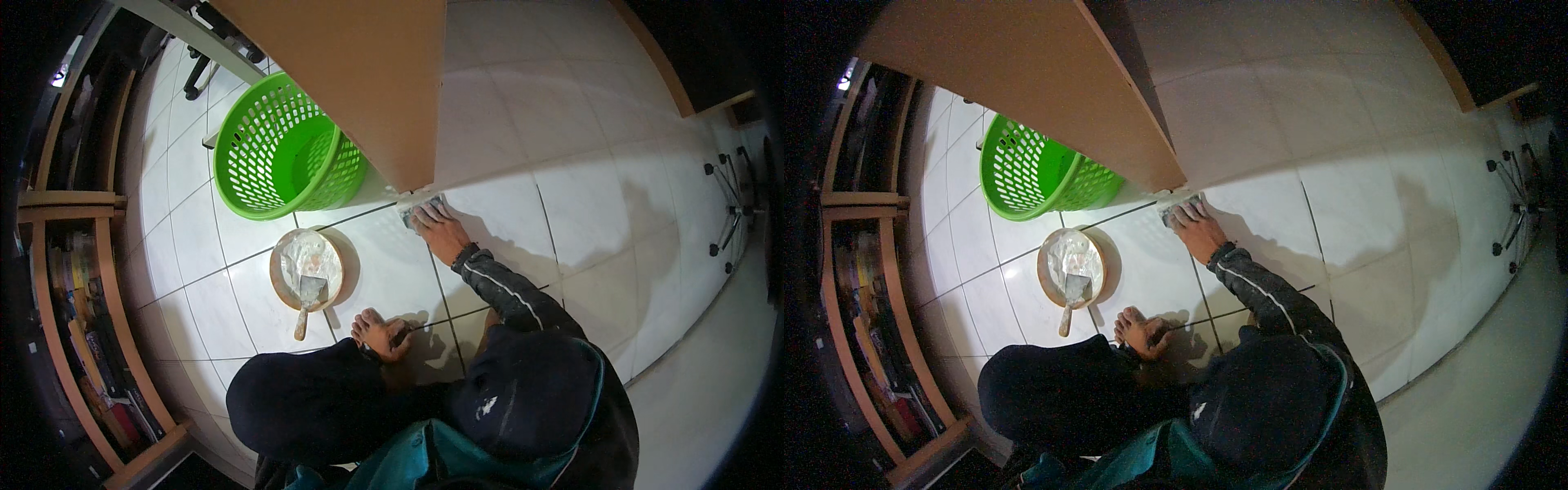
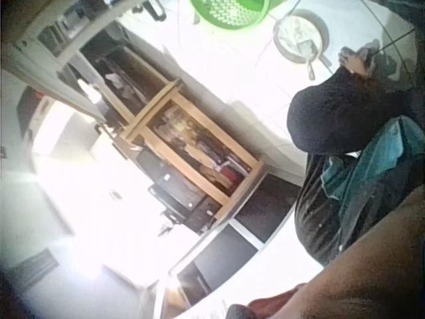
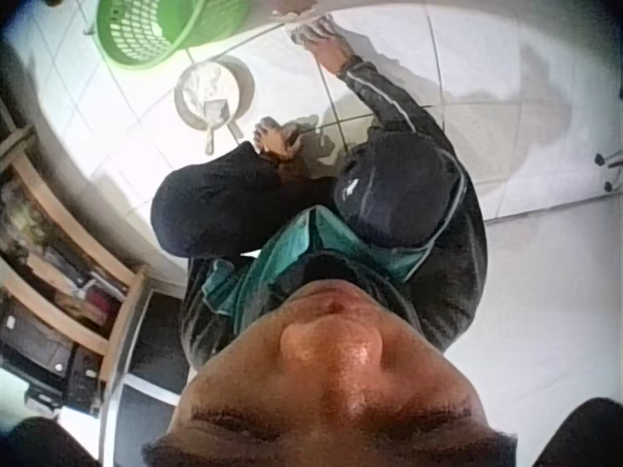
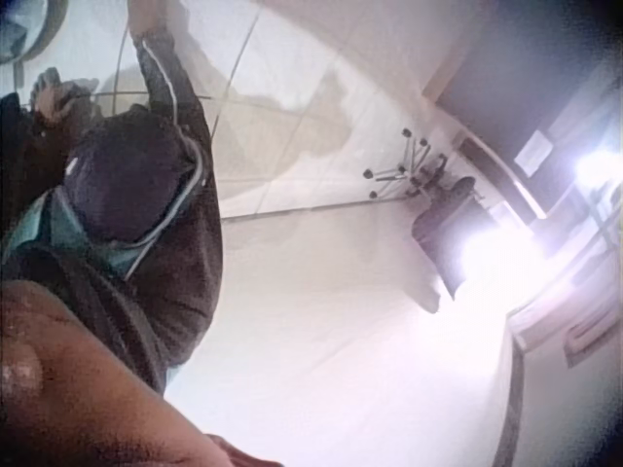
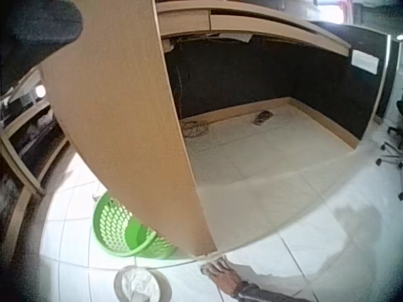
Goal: The person uses a scraper to apply a white paste into the gaps between floor tiles, repeatedly picking up more paste from a container.
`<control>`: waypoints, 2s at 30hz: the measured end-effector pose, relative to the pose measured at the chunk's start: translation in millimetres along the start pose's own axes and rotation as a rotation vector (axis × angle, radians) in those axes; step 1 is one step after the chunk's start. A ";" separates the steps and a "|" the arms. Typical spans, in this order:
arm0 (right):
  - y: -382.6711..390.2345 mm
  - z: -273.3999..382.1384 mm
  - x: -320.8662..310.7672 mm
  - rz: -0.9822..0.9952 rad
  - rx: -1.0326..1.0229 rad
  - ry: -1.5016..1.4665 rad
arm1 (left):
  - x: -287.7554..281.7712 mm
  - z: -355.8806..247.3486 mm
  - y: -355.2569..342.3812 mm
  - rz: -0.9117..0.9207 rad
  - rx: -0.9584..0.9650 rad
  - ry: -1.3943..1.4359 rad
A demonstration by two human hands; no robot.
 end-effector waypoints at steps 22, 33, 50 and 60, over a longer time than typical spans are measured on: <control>-37.9 48.4 -5.6 0.183 0.278 0.240 | -22.0 -20.5 0.1 0.119 -0.134 -0.032; -27.5 21.3 -27.3 0.089 0.074 -0.089 | -18.9 -21.7 0.5 0.020 -0.188 -0.061; -11.1 -50.1 -47.6 0.224 0.122 -0.133 | -9.3 -14.1 2.4 -0.138 -0.072 -0.180; -18.7 3.0 -26.8 0.132 0.300 0.296 | -19.7 -20.1 2.2 -0.117 -0.075 -0.085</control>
Point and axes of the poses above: each hand's wrist, its own y-axis away from the middle knuckle, its own x-axis out of the palm, z = x × y, the point moved 3 cm from there along -y, towards the middle knuckle, and after that the axes turned 5 degrees about x, right-handed, at the moved point
